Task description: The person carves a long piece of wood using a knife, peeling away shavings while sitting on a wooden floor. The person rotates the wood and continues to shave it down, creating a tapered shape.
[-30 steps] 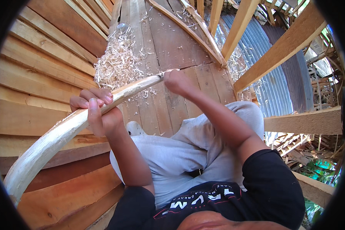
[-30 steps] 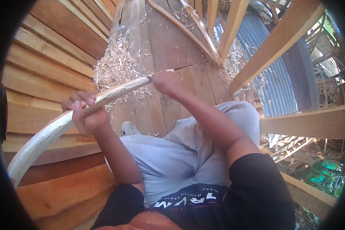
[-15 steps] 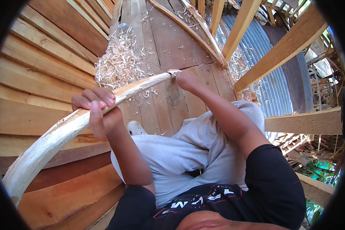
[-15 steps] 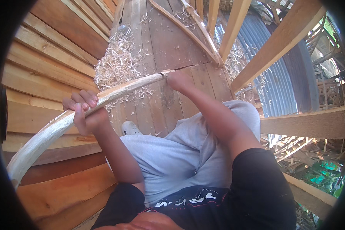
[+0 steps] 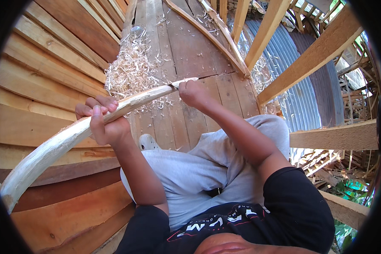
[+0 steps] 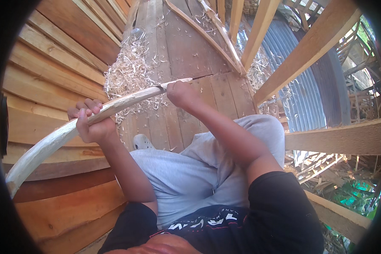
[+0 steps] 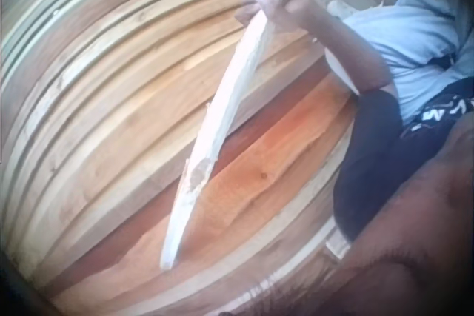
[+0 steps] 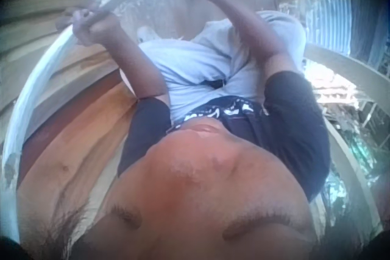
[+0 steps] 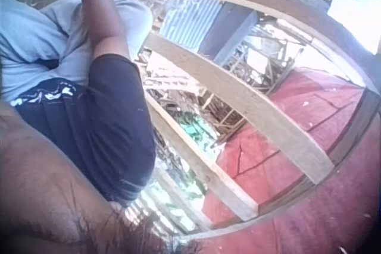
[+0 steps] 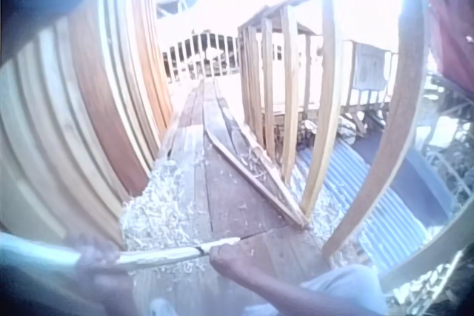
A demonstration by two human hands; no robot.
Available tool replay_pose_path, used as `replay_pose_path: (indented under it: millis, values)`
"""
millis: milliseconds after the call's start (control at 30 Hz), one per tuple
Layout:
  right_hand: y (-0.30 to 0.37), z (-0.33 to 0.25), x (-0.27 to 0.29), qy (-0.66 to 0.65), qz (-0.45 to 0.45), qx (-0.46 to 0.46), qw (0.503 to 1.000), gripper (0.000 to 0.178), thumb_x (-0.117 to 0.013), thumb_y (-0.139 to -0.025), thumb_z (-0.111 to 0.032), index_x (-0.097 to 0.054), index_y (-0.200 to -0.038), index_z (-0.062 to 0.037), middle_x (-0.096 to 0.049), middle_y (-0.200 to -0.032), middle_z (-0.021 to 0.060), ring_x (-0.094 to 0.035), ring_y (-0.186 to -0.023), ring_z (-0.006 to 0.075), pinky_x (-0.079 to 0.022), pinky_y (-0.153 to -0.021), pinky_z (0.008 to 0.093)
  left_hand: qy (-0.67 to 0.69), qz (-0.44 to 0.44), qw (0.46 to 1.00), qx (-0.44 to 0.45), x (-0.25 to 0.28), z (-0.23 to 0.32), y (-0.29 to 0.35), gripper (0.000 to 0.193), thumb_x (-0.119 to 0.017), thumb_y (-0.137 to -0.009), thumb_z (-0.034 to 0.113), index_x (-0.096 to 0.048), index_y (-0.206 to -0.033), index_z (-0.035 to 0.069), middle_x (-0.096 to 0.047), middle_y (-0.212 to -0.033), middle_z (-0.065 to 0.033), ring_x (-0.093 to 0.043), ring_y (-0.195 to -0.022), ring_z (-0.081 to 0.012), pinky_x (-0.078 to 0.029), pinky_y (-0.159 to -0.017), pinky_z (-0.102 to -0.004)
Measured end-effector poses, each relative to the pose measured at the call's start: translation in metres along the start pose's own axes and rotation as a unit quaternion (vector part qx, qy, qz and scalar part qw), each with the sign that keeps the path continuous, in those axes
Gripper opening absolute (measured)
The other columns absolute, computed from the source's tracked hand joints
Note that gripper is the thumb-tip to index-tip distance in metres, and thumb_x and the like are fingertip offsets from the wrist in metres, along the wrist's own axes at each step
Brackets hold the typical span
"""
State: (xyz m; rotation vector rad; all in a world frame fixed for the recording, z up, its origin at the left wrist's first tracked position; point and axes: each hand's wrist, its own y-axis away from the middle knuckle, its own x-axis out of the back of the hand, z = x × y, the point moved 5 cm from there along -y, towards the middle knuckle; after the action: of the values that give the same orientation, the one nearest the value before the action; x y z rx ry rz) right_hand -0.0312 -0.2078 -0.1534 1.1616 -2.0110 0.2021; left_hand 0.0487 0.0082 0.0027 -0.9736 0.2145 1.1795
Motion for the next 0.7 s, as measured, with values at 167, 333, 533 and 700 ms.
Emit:
replay_pose_path:
  millis: [167, 333, 533, 700]
  values:
    - [0.021, -0.041, 0.011, 0.037, 0.01, 0.122, 0.992, 0.045, -0.033, -0.091, -0.027, -0.065, -0.084, 0.0037, -0.062, -0.091, 0.031, -0.061, -0.086, 0.0465, -0.047, -0.081, 0.0527, 0.009, -0.073, 0.997, -0.022, -0.011, 0.007, 0.002, 0.016, -0.054, -0.073, 0.005, -0.041, -0.08, 0.012, -0.042, -0.058, -0.0019, -0.045, -0.051, -0.0139, -0.044, -0.053, -0.0278]
    - [-0.014, 0.032, -0.002, 0.064, 0.01, 0.058, 0.996, 0.042, -0.034, -0.091, -0.025, -0.064, -0.088, 0.0034, -0.062, -0.094, 0.0305, -0.061, -0.088, 0.0458, -0.047, -0.081, 0.0523, 0.029, -0.098, 0.995, -0.002, -0.012, 0.003, 0.006, 0.017, -0.056, -0.073, 0.006, -0.042, -0.08, 0.012, -0.044, -0.059, -0.0019, -0.047, -0.053, -0.0139, -0.044, -0.055, -0.0283]
    - [0.031, -0.043, 0.012, 0.049, -0.023, 0.13, 0.99, 0.04, -0.034, -0.09, -0.023, -0.063, -0.091, 0.0047, -0.062, -0.098, 0.0302, -0.06, -0.09, 0.0476, -0.046, -0.083, 0.0531, 0.015, -0.117, 0.993, -0.014, -0.006, 0.011, 0.004, 0.018, -0.056, -0.073, 0.006, -0.041, -0.081, 0.012, -0.044, -0.059, -0.0019, -0.045, -0.052, -0.0134, -0.043, -0.054, -0.0281]
    - [-0.025, 0.034, -0.007, 0.073, -0.002, 0.046, 0.996, 0.047, -0.032, -0.092, -0.031, -0.065, -0.097, 0.0021, -0.065, -0.103, 0.0234, -0.063, -0.093, 0.043, -0.047, -0.087, 0.0507, 0.031, -0.106, 0.994, 0.002, -0.013, 0.002, 0.007, 0.015, -0.057, -0.074, 0.009, -0.043, -0.077, 0.013, -0.044, -0.06, -0.0008, -0.046, -0.054, -0.0131, -0.041, -0.056, -0.0282]
